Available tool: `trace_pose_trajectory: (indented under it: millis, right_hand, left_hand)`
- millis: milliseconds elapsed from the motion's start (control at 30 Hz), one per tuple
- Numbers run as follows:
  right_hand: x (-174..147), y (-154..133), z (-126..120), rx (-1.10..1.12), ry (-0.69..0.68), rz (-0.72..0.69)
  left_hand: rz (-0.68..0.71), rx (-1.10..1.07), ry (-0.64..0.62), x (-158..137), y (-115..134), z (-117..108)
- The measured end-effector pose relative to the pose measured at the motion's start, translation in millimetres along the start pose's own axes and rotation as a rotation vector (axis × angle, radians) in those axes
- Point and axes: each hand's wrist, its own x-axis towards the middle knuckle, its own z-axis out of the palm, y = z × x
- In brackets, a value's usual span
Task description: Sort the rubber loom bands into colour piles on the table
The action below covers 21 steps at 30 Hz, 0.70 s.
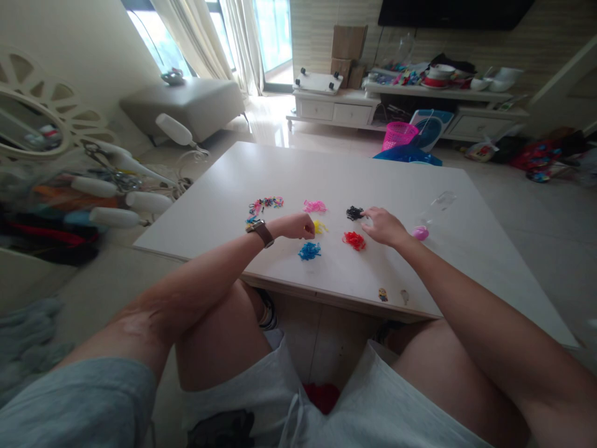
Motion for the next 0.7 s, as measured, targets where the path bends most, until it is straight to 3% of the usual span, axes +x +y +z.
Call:
trace_pose_trajectory:
  millis: [200,367,500,700]
  right_hand:
    - [12,13,16,0.018,0.025,0.098]
    - [16,17,19,0.004,-0.004,0.116]
    - [13,15,10,-0.006,0.031,0.097]
    - [0,9,-4,-0.022,0.026,0.046]
  left_hand:
    - [-0.034,0.023,0.051,-4,3,-6]
    - [-0.078,-0.032,0.145,-5,-13,-21]
    - [-0.159,-0.180,0.364,-15,-40,-45]
    - [-0.391,-0.482,0.753,-52,-90,-69]
